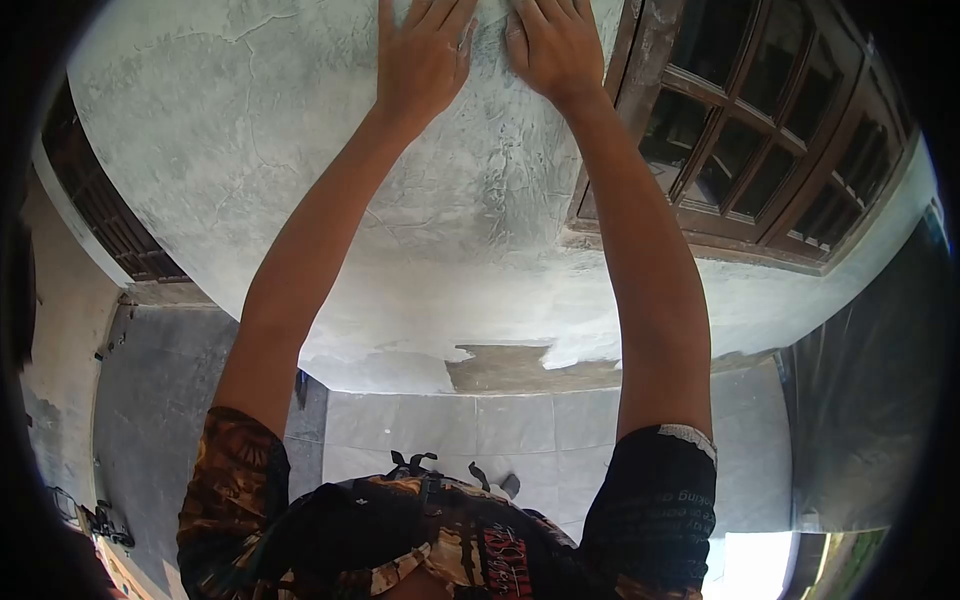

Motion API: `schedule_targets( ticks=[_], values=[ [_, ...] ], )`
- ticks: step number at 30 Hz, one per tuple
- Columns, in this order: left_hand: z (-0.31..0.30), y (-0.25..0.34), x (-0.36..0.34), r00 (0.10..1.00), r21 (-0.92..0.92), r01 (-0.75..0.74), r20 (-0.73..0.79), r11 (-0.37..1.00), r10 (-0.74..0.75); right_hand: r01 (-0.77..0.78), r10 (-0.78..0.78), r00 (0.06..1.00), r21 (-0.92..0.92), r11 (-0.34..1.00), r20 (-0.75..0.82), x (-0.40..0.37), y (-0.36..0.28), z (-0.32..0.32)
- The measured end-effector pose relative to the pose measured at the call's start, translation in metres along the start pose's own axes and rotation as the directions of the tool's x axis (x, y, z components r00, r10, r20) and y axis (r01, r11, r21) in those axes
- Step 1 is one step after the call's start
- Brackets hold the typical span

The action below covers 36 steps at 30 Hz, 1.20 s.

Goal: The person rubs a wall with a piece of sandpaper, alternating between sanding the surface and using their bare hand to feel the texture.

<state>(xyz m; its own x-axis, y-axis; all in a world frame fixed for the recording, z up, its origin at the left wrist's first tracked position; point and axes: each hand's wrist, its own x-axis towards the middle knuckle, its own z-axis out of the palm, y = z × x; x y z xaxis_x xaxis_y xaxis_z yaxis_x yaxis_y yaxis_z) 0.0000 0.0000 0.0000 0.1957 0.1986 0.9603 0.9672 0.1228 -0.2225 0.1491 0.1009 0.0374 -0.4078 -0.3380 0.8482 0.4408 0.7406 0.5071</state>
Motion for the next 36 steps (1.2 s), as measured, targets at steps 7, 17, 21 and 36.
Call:
schedule_targets(
  ticks=[7,17,21,36],
  values=[
    [-0.003,-0.003,-0.069,0.992,-0.033,-0.068,0.107,0.997,0.071,-0.096,0.091,0.985,-0.026,0.995,-0.149,-0.008,-0.013,0.001],
    [0.004,-0.006,0.028,0.968,-0.177,-0.253,-0.037,0.951,0.250,-0.191,0.306,0.925,0.420,0.887,-0.226,-0.019,-0.047,0.016],
    [-0.022,-0.045,0.032,0.879,-0.350,-0.416,0.080,0.839,0.469,-0.251,0.276,0.957,0.223,0.942,-0.088,-0.022,-0.057,0.016],
    [-0.040,-0.091,0.030,0.835,-0.121,-0.529,0.102,0.840,0.540,-0.341,0.338,0.938,-0.023,0.940,-0.076,-0.056,-0.113,0.042]
  ],
)
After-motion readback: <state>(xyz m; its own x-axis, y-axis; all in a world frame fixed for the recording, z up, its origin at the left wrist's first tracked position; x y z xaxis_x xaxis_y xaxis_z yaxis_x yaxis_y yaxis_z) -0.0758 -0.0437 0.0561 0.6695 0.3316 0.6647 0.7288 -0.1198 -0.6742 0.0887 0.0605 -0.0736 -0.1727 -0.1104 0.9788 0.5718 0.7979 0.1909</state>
